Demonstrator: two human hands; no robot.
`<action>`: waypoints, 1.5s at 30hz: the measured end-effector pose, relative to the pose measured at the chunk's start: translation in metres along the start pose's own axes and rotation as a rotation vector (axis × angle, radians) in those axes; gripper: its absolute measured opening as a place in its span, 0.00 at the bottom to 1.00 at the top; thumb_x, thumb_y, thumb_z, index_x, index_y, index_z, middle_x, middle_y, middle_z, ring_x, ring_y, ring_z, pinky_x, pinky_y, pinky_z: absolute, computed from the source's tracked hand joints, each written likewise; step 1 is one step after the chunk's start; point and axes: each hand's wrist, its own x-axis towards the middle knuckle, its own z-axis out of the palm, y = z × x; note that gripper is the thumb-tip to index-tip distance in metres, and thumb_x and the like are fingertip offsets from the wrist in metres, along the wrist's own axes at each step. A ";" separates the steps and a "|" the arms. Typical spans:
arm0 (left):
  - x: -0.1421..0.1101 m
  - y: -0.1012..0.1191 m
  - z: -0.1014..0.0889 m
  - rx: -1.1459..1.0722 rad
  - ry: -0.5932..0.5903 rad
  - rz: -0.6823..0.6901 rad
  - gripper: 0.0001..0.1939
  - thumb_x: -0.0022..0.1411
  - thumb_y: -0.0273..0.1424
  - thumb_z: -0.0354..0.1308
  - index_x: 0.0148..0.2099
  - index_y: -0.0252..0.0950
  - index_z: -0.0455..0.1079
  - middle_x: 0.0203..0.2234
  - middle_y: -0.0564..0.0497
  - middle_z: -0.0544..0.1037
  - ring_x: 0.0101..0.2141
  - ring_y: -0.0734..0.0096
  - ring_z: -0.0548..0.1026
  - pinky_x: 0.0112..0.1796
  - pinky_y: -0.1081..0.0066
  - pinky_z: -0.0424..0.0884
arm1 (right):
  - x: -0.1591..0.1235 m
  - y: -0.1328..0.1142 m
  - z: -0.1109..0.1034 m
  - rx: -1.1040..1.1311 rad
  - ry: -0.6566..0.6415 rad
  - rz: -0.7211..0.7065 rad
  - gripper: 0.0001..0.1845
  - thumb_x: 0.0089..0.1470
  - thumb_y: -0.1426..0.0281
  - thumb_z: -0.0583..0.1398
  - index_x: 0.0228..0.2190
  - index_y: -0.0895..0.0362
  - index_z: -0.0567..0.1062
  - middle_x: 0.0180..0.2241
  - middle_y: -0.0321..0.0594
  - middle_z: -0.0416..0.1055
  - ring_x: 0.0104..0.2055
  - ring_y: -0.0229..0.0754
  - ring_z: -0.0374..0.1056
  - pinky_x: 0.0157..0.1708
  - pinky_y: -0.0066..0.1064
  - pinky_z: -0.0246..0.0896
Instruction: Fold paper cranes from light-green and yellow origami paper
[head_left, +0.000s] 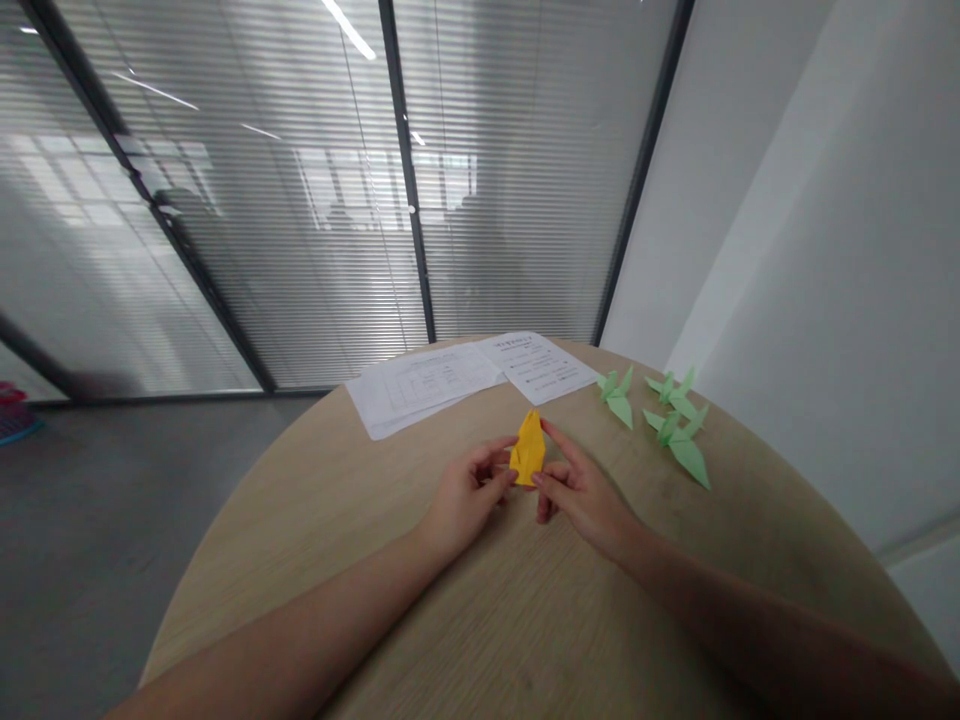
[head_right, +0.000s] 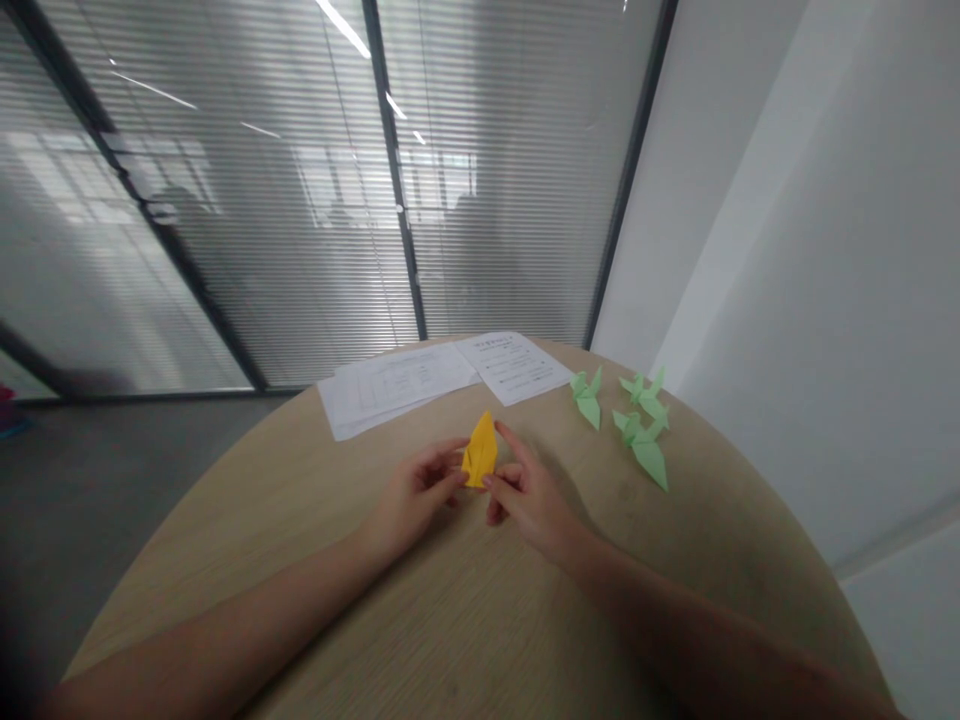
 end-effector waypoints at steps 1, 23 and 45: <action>0.000 -0.001 0.000 -0.012 0.010 -0.012 0.23 0.59 0.35 0.65 0.56 0.35 0.76 0.39 0.45 0.83 0.32 0.67 0.78 0.31 0.68 0.74 | 0.000 0.000 0.000 0.006 0.000 0.002 0.53 0.57 0.60 0.65 0.74 0.54 0.45 0.21 0.26 0.71 0.22 0.39 0.69 0.26 0.29 0.64; -0.001 0.006 0.000 -0.153 0.053 -0.157 0.08 0.56 0.34 0.63 0.36 0.36 0.80 0.33 0.48 0.83 0.32 0.67 0.78 0.34 0.68 0.73 | -0.001 0.013 0.000 0.003 0.032 0.058 0.16 0.55 0.56 0.64 0.40 0.53 0.75 0.22 0.32 0.74 0.22 0.39 0.73 0.22 0.28 0.67; 0.006 -0.003 0.000 -0.152 0.003 -0.105 0.22 0.48 0.39 0.76 0.29 0.37 0.65 0.21 0.57 0.73 0.22 0.77 0.70 0.25 0.75 0.68 | 0.009 0.011 -0.004 0.052 0.017 0.092 0.30 0.49 0.54 0.70 0.43 0.51 0.61 0.24 0.30 0.77 0.19 0.39 0.72 0.17 0.25 0.66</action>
